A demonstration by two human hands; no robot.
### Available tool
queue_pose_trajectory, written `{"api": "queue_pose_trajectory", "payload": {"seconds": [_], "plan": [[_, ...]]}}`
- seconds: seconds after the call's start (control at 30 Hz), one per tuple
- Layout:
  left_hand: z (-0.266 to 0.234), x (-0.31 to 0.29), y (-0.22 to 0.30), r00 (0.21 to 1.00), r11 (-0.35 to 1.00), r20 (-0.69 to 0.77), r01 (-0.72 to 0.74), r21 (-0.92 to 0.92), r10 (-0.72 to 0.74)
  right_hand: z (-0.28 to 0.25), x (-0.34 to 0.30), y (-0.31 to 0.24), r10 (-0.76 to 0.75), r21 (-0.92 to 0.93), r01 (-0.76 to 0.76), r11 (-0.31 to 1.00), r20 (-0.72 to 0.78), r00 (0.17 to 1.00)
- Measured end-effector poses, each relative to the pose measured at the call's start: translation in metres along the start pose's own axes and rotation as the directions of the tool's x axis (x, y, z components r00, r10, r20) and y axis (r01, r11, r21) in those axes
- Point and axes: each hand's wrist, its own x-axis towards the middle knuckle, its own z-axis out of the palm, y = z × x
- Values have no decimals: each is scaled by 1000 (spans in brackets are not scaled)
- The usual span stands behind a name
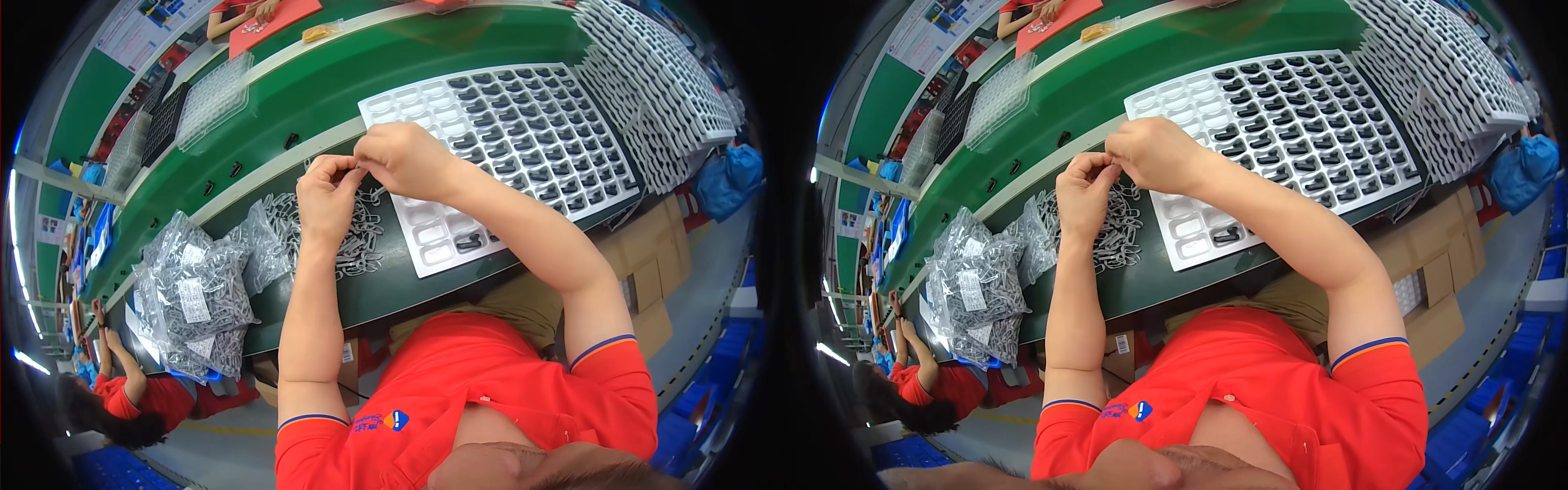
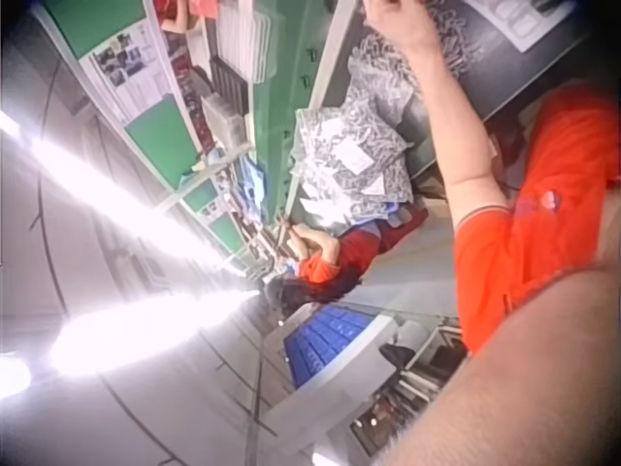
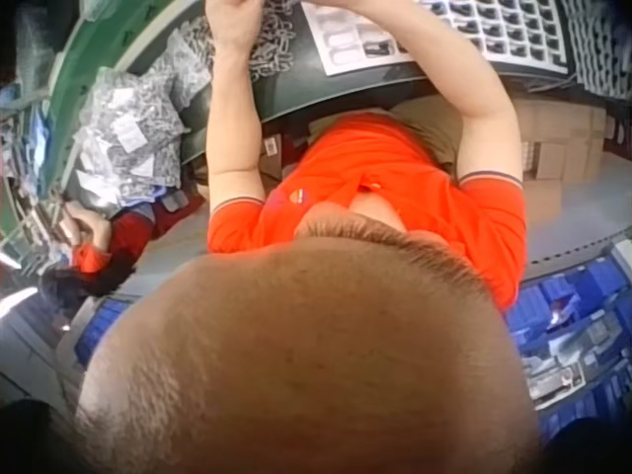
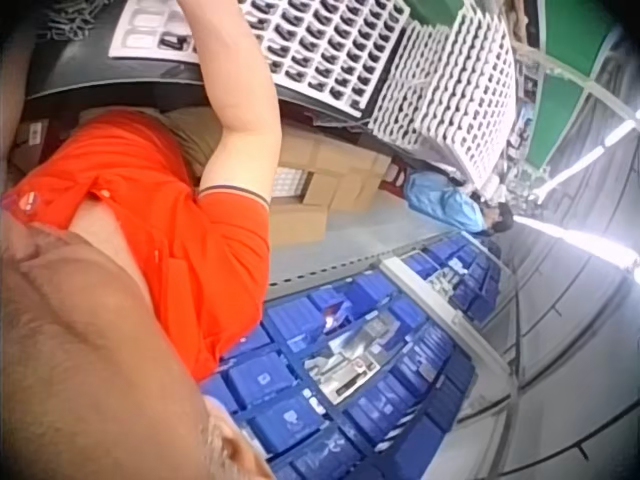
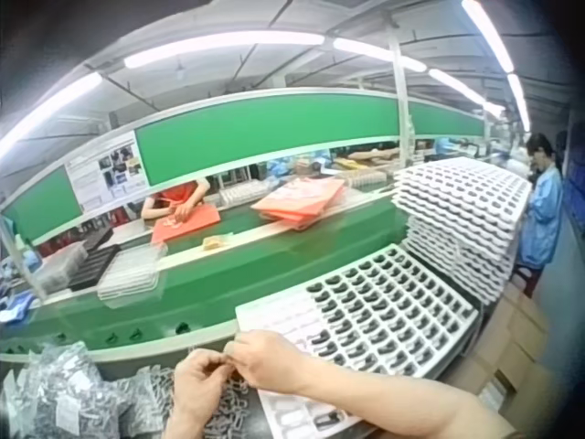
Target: Sorting small metal components into a grid tray.
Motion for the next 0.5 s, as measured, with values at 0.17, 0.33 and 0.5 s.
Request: {"api": "queue_pose_trajectory", "payload": {"seconds": [0.17, 0.33, 0.5], "plan": [[1, 1, 6, 992, 949, 26, 122, -289, -120, 0, -6, 2, 149, 38, -149, 988, 7, 989], [0, 0, 7, 986, 853, 73, 168, -494, -152, 5, -4, 3, 423, 413, -404, 816, 48, 905], [2, 0, 6, 989, 883, 82, 145, -447, -121, 4, -4, 6, 431, 312, -436, 844, 88, 898]]}}
